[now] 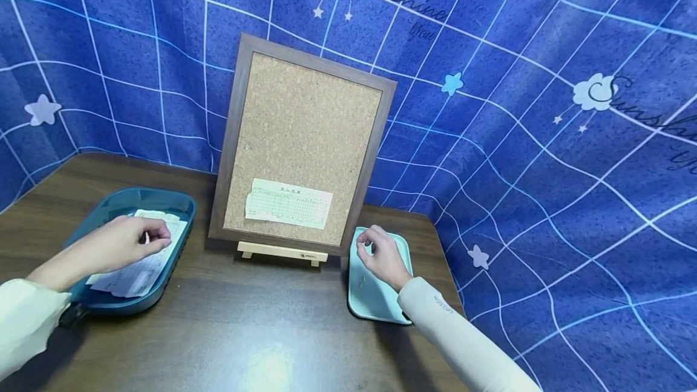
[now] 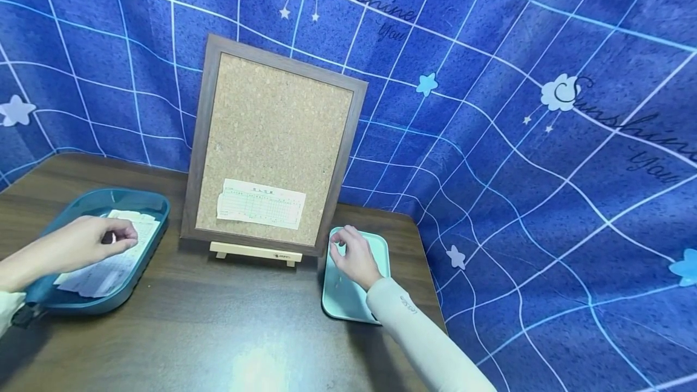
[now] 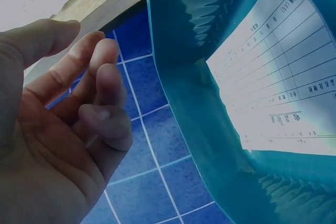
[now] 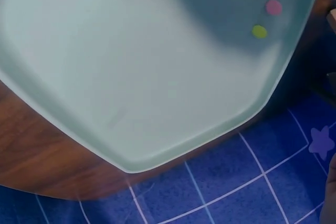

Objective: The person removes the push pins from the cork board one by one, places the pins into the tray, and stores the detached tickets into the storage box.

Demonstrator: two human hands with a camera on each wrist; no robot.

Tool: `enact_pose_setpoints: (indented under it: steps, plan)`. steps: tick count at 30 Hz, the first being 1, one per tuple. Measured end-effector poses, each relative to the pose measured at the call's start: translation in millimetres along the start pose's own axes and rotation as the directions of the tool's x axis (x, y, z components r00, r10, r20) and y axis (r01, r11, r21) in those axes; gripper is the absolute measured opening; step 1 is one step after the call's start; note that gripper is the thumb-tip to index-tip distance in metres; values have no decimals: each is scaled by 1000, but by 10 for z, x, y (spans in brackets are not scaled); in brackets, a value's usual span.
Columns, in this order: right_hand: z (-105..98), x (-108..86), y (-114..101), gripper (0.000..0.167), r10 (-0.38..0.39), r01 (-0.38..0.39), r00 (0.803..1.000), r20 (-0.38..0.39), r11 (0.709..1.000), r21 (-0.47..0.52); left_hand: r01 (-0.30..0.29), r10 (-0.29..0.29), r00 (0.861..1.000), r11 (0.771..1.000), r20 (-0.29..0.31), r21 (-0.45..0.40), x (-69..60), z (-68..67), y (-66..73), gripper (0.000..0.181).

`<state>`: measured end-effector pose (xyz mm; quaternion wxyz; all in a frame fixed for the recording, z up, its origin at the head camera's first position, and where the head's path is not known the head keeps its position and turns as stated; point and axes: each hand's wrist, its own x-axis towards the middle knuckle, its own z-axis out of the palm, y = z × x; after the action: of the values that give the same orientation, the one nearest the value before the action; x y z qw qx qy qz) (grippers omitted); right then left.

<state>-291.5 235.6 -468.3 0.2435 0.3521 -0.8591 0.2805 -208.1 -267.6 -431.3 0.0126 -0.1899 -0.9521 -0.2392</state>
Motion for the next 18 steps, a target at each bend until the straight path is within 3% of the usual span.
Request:
enact_pose_setpoints:
  steps: [7, 18]
  plan:
    - [-45, 66, -77, 6, 20, -20, 1000, 2, 1000, 15, -29, 29, 999, 1000, -14, -9, 23, 9, 24, 4]
    - [-95, 174, -146, 7, -25, 25, 1000, -2, 1000, -3, -96, 98, 990, 995, -104, 22, 102, 64, 97, 12]
